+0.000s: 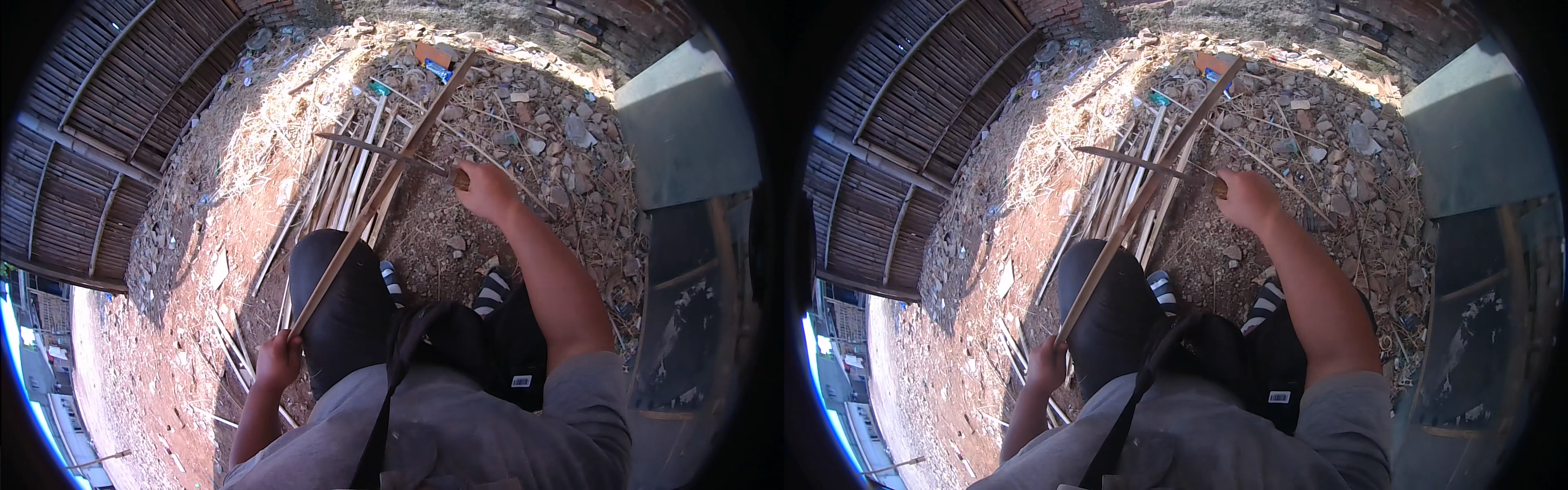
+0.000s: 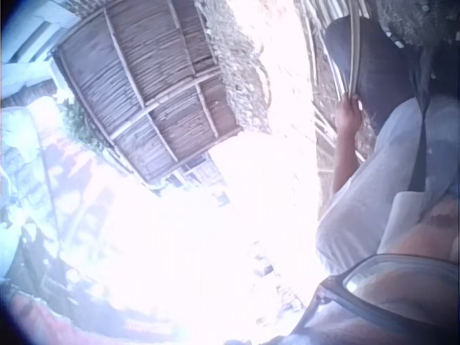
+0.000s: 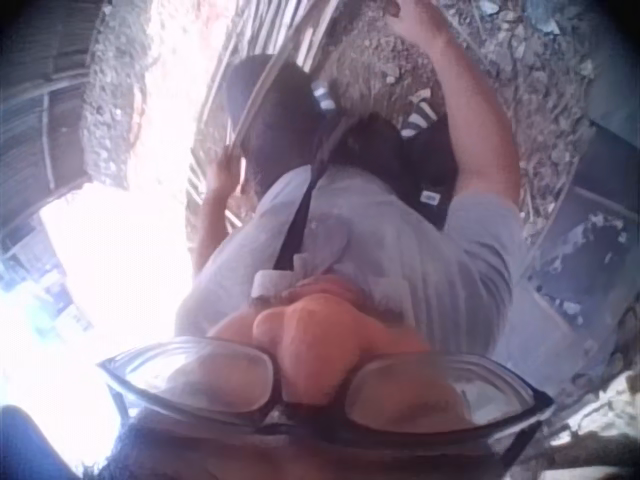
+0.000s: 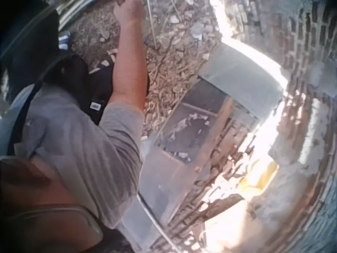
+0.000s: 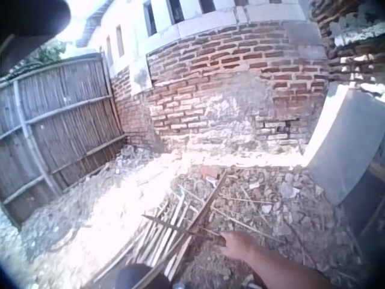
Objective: The person sits on the ground and uses a large knife to shave the surface of a long bamboo pole. They hold the pole steady with their left hand and repeatedly scrape the blade along its length to remove the outer layer.
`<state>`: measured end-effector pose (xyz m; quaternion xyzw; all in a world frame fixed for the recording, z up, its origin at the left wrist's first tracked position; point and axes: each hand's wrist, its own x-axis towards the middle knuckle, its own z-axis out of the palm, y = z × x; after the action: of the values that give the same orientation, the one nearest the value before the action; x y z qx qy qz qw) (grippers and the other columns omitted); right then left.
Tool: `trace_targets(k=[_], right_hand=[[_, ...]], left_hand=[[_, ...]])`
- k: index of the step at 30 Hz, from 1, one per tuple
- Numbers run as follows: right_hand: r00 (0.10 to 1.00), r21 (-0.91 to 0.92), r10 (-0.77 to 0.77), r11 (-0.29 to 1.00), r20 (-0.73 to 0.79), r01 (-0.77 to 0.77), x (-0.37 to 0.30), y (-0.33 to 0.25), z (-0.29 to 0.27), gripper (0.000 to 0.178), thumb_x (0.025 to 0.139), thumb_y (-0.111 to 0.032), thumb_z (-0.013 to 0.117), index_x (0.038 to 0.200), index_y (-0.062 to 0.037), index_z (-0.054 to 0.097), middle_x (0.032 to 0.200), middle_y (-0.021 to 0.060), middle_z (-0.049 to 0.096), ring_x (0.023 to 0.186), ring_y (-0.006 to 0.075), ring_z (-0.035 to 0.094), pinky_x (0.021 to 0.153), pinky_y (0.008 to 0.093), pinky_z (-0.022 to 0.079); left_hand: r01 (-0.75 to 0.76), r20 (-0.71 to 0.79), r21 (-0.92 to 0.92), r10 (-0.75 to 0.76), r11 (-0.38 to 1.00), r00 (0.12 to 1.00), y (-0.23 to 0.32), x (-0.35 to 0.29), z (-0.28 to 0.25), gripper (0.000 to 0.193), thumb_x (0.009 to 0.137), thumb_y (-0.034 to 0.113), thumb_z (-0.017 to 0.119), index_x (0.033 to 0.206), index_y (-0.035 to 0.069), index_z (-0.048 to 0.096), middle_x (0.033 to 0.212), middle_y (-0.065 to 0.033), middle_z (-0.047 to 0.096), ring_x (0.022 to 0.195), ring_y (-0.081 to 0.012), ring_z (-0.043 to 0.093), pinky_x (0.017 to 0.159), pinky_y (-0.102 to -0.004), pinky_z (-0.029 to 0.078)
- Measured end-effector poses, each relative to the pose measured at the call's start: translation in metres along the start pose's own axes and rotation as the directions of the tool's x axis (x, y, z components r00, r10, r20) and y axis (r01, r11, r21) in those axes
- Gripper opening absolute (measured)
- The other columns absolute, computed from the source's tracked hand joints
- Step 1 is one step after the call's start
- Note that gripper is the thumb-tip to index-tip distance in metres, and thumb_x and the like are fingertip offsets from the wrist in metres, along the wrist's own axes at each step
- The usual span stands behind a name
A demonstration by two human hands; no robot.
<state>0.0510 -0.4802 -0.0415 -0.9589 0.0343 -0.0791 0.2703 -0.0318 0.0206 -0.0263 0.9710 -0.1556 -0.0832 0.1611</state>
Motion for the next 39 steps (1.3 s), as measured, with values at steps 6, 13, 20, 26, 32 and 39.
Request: trace_targets(k=[6, 13, 20, 26, 32, 39], right_hand=[[0.978, -0.171, -0.178, 0.966, 0.109, 0.195, -0.005, -0.039, -0.011, 0.026, 0.081, -0.021, 0.070, 0.102, -0.0081, 0.063, 0.088, 0.0160, 0.071, 0.085, 0.0378, 0.070, 0.076, 0.0497, 0.056], [0.975, 0.006, 0.219, 0.976, 0.036, -0.220, 0.010, 0.020, -0.023, 0.027, 0.082, -0.020, 0.069, 0.106, -0.0078, 0.066, 0.090, 0.0181, 0.071, 0.089, 0.0364, 0.070, 0.080, 0.0479, 0.056], [0.970, -0.300, -0.127, 0.936, 0.205, 0.186, -0.004, -0.040, -0.028, 0.026, 0.081, -0.024, 0.072, 0.102, -0.0114, 0.066, 0.087, 0.0160, 0.071, 0.088, 0.0355, 0.070, 0.078, 0.0473, 0.057], [0.965, -0.009, 0.261, 0.965, 0.014, -0.261, 0.003, 0.027, -0.049, 0.029, 0.082, -0.019, 0.069, 0.109, -0.0080, 0.067, 0.089, 0.0175, 0.070, 0.083, 0.0363, 0.070, 0.076, 0.0481, 0.056], [0.977, -0.296, -0.132, 0.939, 0.170, 0.178, -0.004, -0.023, -0.047, 0.029, 0.082, -0.021, 0.071, 0.108, -0.0093, 0.067, 0.086, 0.0180, 0.070, 0.083, 0.0365, 0.069, 0.077, 0.0497, 0.056], [0.967, 0.069, 0.254, 0.964, 0.038, -0.256, 0.003, 0.058, -0.037, 0.032, 0.081, -0.024, 0.070, 0.110, -0.0097, 0.068, 0.091, 0.0187, 0.070, 0.088, 0.0371, 0.069, 0.080, 0.0483, 0.055]], left_hand=[[0.030, 0.084, -0.051, -0.026, 0.998, 0.996, 0.001, -0.006, -0.018, 0.021, 0.099, 0.021, 0.060, 0.091, 0.002, 0.060, 0.069, -0.0228, 0.063, 0.070, -0.0472, 0.064, 0.061, -0.0515, 0.048], [-0.007, 0.002, 0.006, 0.007, 1.000, 1.000, 0.004, 0.000, -0.011, 0.017, 0.098, 0.020, 0.060, 0.095, 0.004, 0.061, 0.071, -0.0241, 0.064, 0.070, -0.0481, 0.064, 0.061, -0.0545, 0.049], [0.001, -0.033, 0.045, 0.001, 0.999, 0.999, -0.009, -0.008, -0.001, 0.015, 0.098, 0.019, 0.060, 0.095, 0.004, 0.061, 0.074, -0.0254, 0.065, 0.072, -0.0480, 0.065, 0.063, -0.0552, 0.049], [0.028, 0.026, 0.000, -0.028, 1.000, 0.999, 0.001, -0.004, -0.015, 0.018, 0.099, 0.019, 0.057, 0.094, 0.002, 0.061, 0.073, -0.0258, 0.064, 0.072, -0.0480, 0.065, 0.064, -0.0541, 0.049], [0.033, 0.050, 0.048, -0.035, 0.998, 0.998, -0.004, -0.014, -0.020, 0.019, 0.099, 0.020, 0.059, 0.093, 0.002, 0.060, 0.071, -0.0256, 0.063, 0.072, -0.0480, 0.064, 0.061, -0.0536, 0.048], [0.024, 0.081, 0.111, -0.033, 0.994, 0.996, -0.012, -0.017, -0.036, 0.015, 0.097, 0.020, 0.060, 0.097, 0.005, 0.061, 0.073, -0.0249, 0.065, 0.072, -0.0480, 0.065, 0.062, -0.0550, 0.050]])
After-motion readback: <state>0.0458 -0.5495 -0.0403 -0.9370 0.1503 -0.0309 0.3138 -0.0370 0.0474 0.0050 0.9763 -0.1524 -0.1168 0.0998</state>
